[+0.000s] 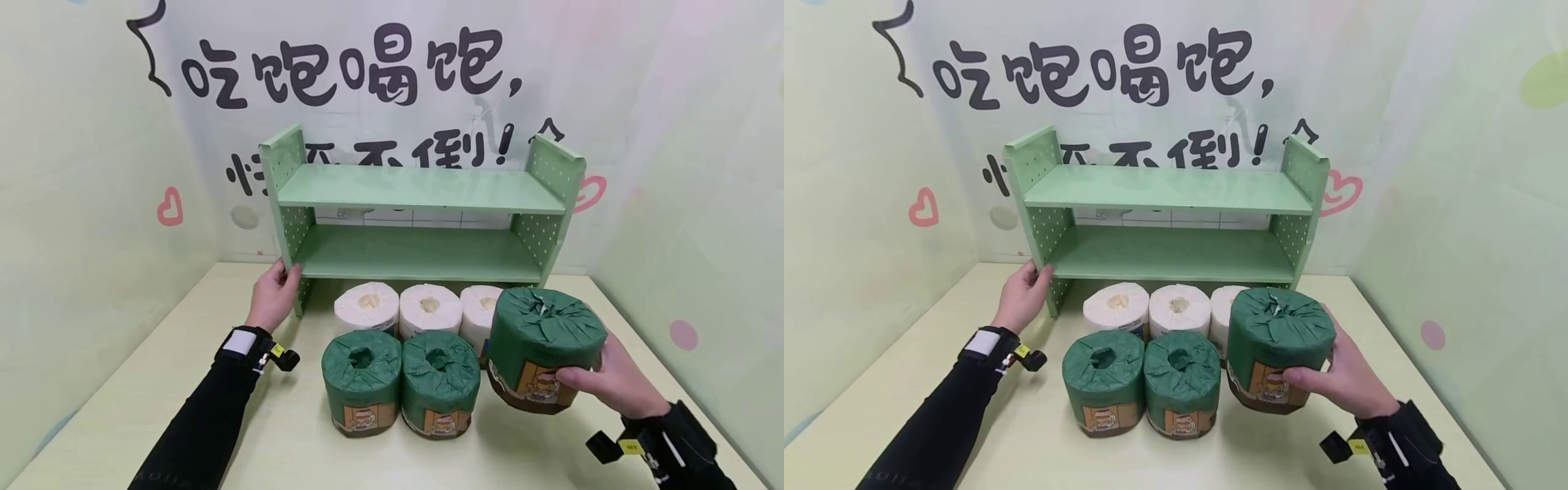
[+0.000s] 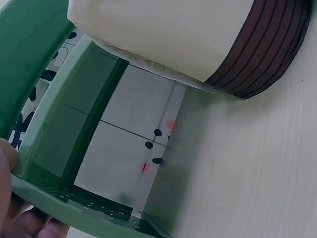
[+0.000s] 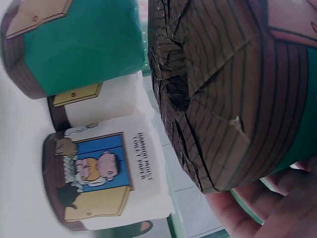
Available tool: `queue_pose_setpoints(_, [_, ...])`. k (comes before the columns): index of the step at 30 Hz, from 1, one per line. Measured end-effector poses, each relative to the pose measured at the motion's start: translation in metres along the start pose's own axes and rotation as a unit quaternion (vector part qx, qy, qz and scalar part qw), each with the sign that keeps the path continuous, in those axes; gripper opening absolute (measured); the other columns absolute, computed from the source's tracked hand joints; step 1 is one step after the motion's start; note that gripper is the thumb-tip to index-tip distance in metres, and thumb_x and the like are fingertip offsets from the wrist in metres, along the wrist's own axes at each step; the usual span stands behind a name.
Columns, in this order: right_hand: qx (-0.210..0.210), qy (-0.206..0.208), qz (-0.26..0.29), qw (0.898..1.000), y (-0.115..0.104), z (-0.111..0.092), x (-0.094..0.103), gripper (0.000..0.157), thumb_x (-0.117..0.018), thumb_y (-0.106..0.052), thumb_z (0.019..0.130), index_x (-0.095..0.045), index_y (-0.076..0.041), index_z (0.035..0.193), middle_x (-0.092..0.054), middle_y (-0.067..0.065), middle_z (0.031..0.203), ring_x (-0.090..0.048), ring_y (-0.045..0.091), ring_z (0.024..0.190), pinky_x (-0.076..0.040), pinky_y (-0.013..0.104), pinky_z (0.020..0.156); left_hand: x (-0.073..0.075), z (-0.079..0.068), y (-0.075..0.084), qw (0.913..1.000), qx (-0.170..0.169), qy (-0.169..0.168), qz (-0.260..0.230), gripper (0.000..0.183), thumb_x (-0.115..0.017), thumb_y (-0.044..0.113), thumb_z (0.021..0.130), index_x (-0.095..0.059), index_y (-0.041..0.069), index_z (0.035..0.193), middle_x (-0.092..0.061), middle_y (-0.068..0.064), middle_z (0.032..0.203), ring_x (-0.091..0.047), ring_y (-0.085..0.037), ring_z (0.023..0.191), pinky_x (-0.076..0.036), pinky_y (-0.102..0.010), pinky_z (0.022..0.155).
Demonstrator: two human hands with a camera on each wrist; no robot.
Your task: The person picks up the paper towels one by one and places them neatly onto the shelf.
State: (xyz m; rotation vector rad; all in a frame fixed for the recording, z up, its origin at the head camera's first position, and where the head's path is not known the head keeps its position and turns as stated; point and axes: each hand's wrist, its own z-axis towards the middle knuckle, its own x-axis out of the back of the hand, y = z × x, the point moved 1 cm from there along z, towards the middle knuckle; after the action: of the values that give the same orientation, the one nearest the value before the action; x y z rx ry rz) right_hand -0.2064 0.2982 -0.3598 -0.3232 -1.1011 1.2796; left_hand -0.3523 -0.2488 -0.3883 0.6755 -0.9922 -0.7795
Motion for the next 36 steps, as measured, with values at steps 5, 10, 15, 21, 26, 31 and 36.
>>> queue_pose_setpoints(5, [0.006,0.002,0.007,1.0,-0.004,0.016,0.0,0.077,-0.079,-0.01,0.091,-0.05,-0.022,0.161,-0.067,-0.013,0.143,-0.064,0.004,0.124,-0.052,0.018,0.1,0.002,0.0,0.001,1.0,0.003,-0.004,-0.001,0.05,-0.046,0.039,0.118,-0.062,0.001,0.147,-0.071,-0.031,0.124,-0.062,-0.027,0.098,-0.051,-0.023,0.073])
queue_pose_setpoints(10, [0.002,0.01,-0.007,1.0,-0.008,0.033,-0.001,0.076,-0.08,-0.013,0.091,-0.05,-0.026,0.16,-0.066,-0.016,0.141,-0.063,0.003,0.122,-0.051,0.017,0.1,0.002,0.0,0.0,1.0,0.001,-0.003,0.002,0.05,-0.046,0.039,0.118,-0.063,0.001,0.145,-0.072,-0.031,0.121,-0.061,-0.025,0.094,-0.051,-0.024,0.071])
queue_pose_setpoints(15, [-0.016,0.017,-0.013,1.0,-0.009,0.048,-0.005,0.074,-0.078,-0.014,0.092,-0.049,-0.024,0.159,-0.063,-0.02,0.14,-0.061,0.002,0.122,-0.051,0.017,0.1,0.0,0.001,-0.003,1.0,0.002,-0.001,0.004,0.047,-0.047,0.039,0.118,-0.064,0.002,0.142,-0.071,-0.029,0.114,-0.059,-0.025,0.09,-0.05,-0.025,0.07])
queue_pose_setpoints(21, [-0.041,0.019,-0.024,0.999,-0.006,0.059,-0.012,0.077,-0.077,-0.011,0.092,-0.045,-0.008,0.162,-0.062,-0.023,0.139,-0.059,0.001,0.124,-0.051,0.017,0.1,0.001,-0.001,-0.003,1.0,0.002,-0.005,0.005,0.047,-0.046,0.039,0.118,-0.064,0.003,0.144,-0.07,-0.028,0.111,-0.059,-0.025,0.089,-0.05,-0.026,0.069])
queue_pose_setpoints(26, [-0.066,0.029,-0.032,0.997,-0.004,0.072,-0.015,0.077,-0.075,-0.015,0.096,-0.041,-0.006,0.164,-0.062,-0.002,0.145,-0.059,0.001,0.123,-0.052,0.019,0.098,0.002,-0.002,-0.002,1.0,0.004,-0.006,0.006,0.05,-0.046,0.04,0.118,-0.061,0.004,0.151,-0.071,-0.029,0.118,-0.06,-0.027,0.094,-0.051,-0.026,0.072])
queue_pose_setpoints(31, [-0.102,0.038,-0.002,0.994,0.001,0.092,-0.016,0.078,-0.072,-0.019,0.1,-0.034,-0.009,0.167,-0.055,0.019,0.155,-0.057,0.009,0.127,-0.053,0.023,0.1,0.002,-0.002,-0.002,1.0,0.003,-0.002,0.004,0.049,-0.046,0.039,0.118,-0.062,0.004,0.148,-0.071,-0.027,0.115,-0.059,-0.026,0.092,-0.05,-0.026,0.07])
queue_pose_setpoints(36, [-0.128,0.052,0.008,0.99,0.008,0.107,-0.016,0.084,-0.072,-0.022,0.102,-0.025,-0.01,0.17,-0.048,0.021,0.163,-0.051,0.026,0.14,-0.048,0.05,0.115,0.002,0.0,-0.001,1.0,0.001,0.004,0.005,0.047,-0.047,0.037,0.118,-0.063,0.003,0.146,-0.072,-0.028,0.117,-0.061,-0.026,0.094,-0.051,-0.025,0.071])
